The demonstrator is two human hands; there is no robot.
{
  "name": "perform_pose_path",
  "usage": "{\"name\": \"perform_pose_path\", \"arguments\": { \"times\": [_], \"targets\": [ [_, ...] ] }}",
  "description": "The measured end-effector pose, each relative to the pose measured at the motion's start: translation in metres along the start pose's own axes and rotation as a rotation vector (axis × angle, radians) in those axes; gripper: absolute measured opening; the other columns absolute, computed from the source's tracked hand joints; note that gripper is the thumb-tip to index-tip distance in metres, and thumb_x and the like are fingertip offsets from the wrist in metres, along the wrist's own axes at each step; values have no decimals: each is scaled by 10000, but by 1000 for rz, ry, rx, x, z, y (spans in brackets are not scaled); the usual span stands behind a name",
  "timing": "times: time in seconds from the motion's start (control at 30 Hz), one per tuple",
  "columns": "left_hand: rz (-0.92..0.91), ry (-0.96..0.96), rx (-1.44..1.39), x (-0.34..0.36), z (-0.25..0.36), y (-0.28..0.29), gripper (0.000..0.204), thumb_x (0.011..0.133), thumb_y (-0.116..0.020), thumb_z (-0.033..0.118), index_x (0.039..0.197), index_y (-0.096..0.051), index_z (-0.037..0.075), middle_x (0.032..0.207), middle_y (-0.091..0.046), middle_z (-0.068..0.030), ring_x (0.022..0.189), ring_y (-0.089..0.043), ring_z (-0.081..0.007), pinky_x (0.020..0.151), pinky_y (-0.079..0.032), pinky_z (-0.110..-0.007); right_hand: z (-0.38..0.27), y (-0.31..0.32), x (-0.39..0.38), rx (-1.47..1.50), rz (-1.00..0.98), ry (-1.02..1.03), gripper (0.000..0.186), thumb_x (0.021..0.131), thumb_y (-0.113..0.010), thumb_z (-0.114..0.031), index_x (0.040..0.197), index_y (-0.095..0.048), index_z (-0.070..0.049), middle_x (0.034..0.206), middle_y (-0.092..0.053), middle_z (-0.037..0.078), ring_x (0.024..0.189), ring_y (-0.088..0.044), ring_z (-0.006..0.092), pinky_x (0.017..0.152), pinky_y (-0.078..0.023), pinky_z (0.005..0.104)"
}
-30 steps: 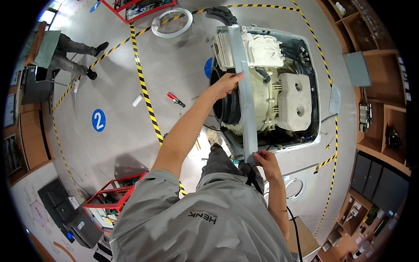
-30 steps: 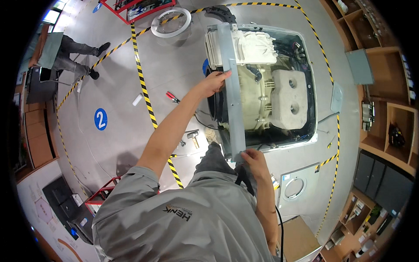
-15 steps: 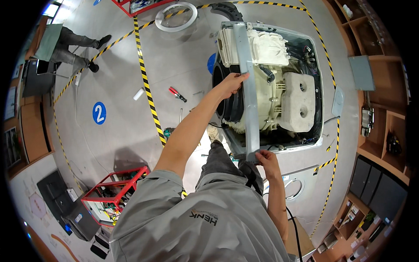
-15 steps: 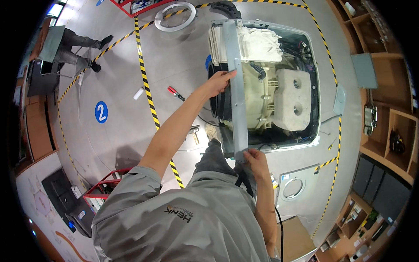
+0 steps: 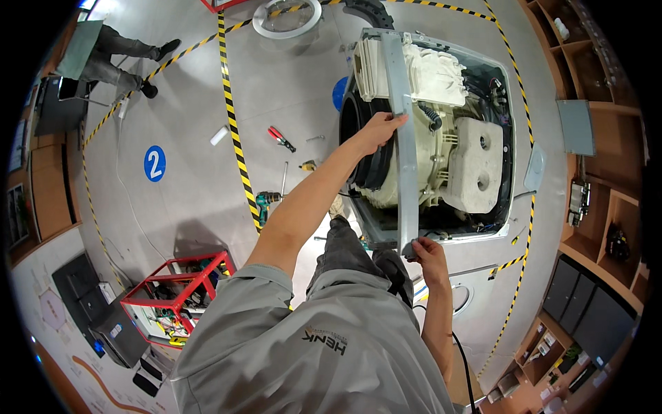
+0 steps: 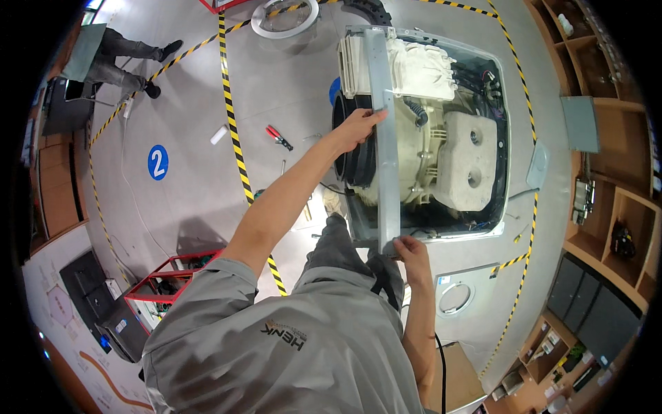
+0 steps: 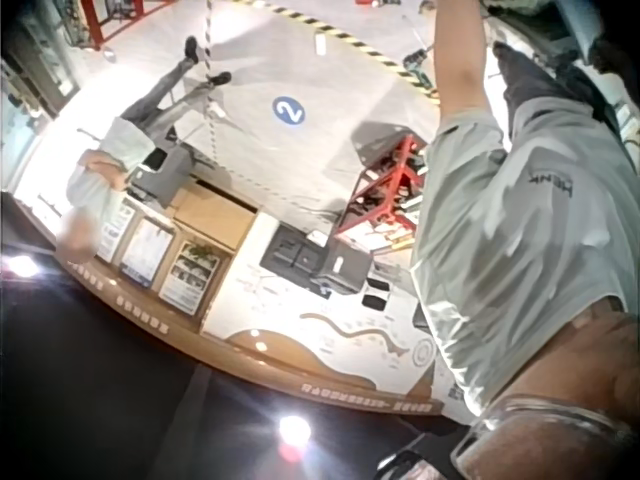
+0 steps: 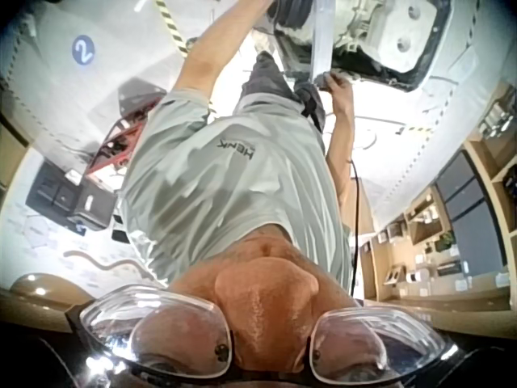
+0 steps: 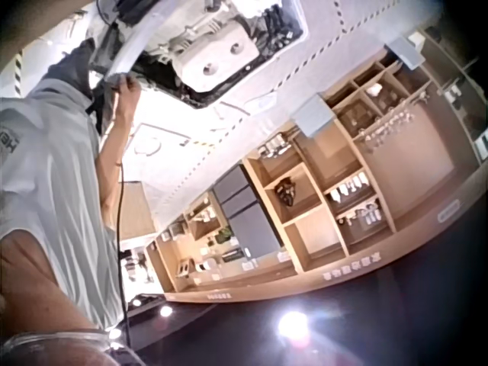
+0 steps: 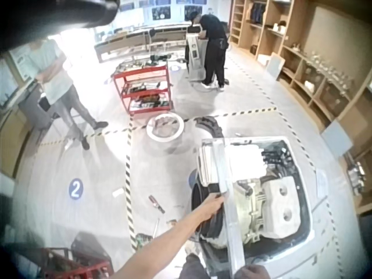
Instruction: The person uses a power tool to remove a screw from the top component of a washing machine and then positions a metal frame piece along the front edge of the machine by hand.
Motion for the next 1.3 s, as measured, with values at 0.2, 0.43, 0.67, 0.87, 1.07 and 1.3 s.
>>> {"name": "perform_pose_path", "arguments": {
  "times": [0.2,0.43,0.67,0.87,1.07,1.3],
  "targets": [
    [28,-75,-31,-24,12,-2,396,893,-647,453,939,-639,60,658,-433,55,546,-335,-51,464,-228,-252,2,2,-8,-5,-13,-32,141,900,-638,-91,989,-634,19,820,-663,54,701,-625,130,659,-519,279],
    [193,-155,-343,-75,8,44,359,889,-687,378,942,-633,27,746,-581,19,581,-466,-48,475,-301,-235,-14,-29,-20,-292,-28,156,194,886,-675,-118,994,-648,41,852,-675,54,745,-610,106,661,-483,248],
    [270,-106,-599,-80,-24,94,302,885,-686,340,1006,-610,74,836,-676,-20,680,-647,-115,551,-491,-256,-40,-54,-32,-349,12,199,208,903,-658,-142,1032,-655,21,877,-667,23,783,-573,87,707,-455,236],
    [191,-218,-611,-83,9,79,335,873,-702,335,1043,-607,63,860,-674,-26,688,-629,-120,570,-471,-261,-65,-34,-37,18,-20,185,231,942,-617,-175,1077,-651,10,926,-668,19,835,-587,91,765,-460,231],
    [250,-307,-536,-77,43,50,286,868,-713,278,1003,-623,42,814,-658,-22,566,-555,-91,450,-382,-243,-94,-43,-58,-619,192,586,561,772,-768,-181,1257,-534,-22,1115,-603,115,1008,-591,229,888,-471,358],
    [450,-425,-204,-95,92,3,305,905,-660,308,807,-635,20,650,-549,3,481,-409,-68,412,-300,-260,-109,-60,-61,-1229,609,950,591,759,-728,-93,1303,-498,-76,1104,-589,163,989,-586,355,811,-492,402]
  ]
}}
Point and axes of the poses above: each hand's wrist, its own x-axis towards the middle knuckle, its own y-axis out of the back of the hand, z = x × y, the point moved 5 cm from there along x, towards the middle knuckle
